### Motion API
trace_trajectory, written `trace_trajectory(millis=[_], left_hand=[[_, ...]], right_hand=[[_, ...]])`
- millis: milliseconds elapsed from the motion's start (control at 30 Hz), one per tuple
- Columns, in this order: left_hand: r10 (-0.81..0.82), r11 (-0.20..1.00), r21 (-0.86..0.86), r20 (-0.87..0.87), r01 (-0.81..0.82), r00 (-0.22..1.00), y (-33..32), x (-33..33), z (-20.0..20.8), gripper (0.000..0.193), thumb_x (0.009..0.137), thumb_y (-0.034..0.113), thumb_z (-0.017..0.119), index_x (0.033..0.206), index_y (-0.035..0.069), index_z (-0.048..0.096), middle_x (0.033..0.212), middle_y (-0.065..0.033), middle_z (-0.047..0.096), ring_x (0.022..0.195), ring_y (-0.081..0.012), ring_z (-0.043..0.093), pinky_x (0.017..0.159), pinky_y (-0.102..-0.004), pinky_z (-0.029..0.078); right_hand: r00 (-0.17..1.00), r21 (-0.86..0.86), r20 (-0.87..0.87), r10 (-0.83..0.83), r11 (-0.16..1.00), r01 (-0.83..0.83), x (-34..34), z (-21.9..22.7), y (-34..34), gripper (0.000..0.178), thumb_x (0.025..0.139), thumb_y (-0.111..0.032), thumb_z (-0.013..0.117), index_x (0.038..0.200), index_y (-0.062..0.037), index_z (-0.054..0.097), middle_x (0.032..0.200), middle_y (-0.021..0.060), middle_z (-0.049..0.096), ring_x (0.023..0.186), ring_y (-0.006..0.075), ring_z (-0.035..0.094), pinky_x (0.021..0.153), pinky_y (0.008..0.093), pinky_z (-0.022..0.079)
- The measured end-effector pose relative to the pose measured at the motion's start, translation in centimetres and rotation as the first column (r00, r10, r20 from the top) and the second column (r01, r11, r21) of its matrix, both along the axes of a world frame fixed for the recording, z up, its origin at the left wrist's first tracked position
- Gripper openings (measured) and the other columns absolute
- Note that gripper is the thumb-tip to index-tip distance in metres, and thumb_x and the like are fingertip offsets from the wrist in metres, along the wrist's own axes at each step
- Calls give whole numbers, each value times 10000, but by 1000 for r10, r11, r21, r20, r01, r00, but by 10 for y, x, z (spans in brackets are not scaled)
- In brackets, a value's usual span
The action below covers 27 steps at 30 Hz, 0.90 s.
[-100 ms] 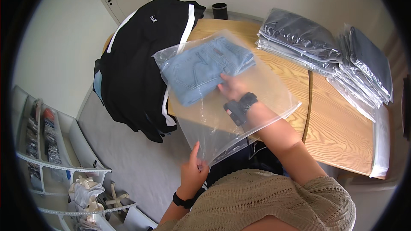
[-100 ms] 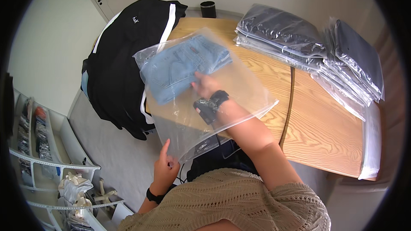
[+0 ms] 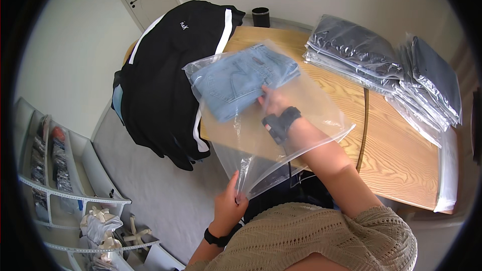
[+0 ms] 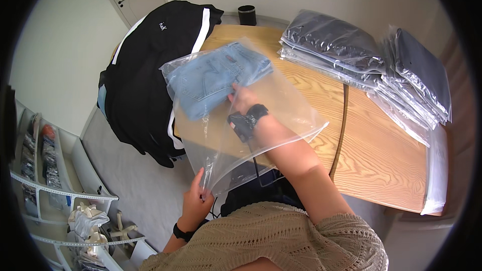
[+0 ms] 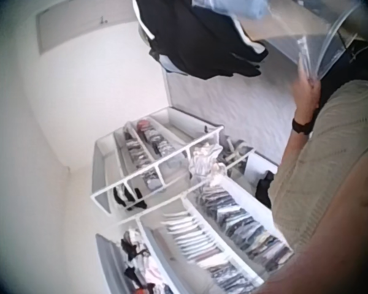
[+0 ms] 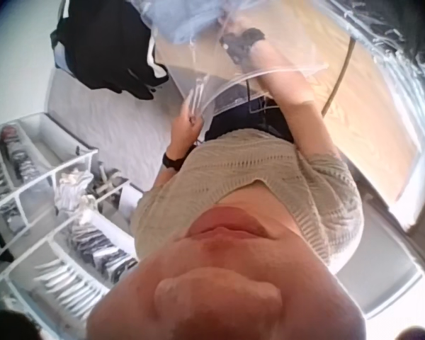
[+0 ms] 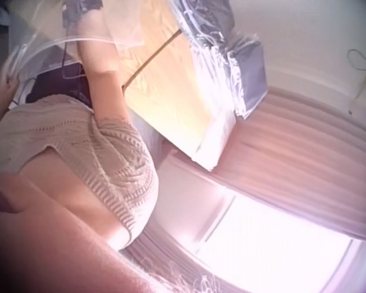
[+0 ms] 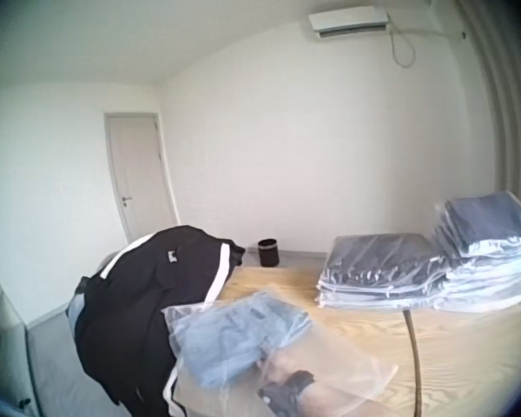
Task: Folding jeans and placing them into clear plastic bags.
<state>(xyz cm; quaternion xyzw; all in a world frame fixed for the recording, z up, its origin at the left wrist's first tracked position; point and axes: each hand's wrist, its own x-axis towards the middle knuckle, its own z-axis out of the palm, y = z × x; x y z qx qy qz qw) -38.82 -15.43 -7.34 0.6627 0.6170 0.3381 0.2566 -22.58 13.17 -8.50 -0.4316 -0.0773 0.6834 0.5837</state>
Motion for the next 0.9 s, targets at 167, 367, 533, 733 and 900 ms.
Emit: trace_trajectory(millis=[167,367,533,733,900], left_hand=[[-103,994,29,13,103,995,5,-2,6,671,697,7,590,1350,52,443,565,-85,513,489,-235,519,506,-337,429],[-347,933,113,20,342,938,3,-22,-1,667,671,-9,603,1324,47,476,575,-73,529,502,-227,532,512,-323,434],[-278,961,51,155,273,948,-8,-42,-6,683,644,-42,614,1311,42,491,572,-67,507,491,-200,513,509,-300,429],[-253,965,98,99,243,963,-6,-46,-13,642,654,-45,606,1285,26,514,569,-71,497,490,-206,511,502,-295,425],[-223,975,53,108,218,969,-14,-45,-21,621,670,-38,602,1282,28,519,570,-71,501,490,-213,512,496,-302,420]], right_hand=[[1000,-71,18,-20,997,21,-3,9,7,246,907,-112,593,1123,-35,504,1093,77,524,927,185,534,792,291,515],[992,80,-70,-107,990,112,25,-27,-8,174,892,-98,617,1030,-53,522,994,57,531,882,180,521,735,287,501],[994,191,-38,104,977,-95,45,-32,-22,245,939,-129,544,1168,-59,490,1118,77,550,990,210,528,772,332,490],[956,115,-162,243,967,-226,37,-31,-2,250,977,-110,458,1211,-23,461,1119,116,550,972,246,549,789,342,512],[986,210,-66,152,968,-135,21,-32,-21,260,971,-111,472,1201,9,449,1106,120,552,960,244,558,811,336,522]])
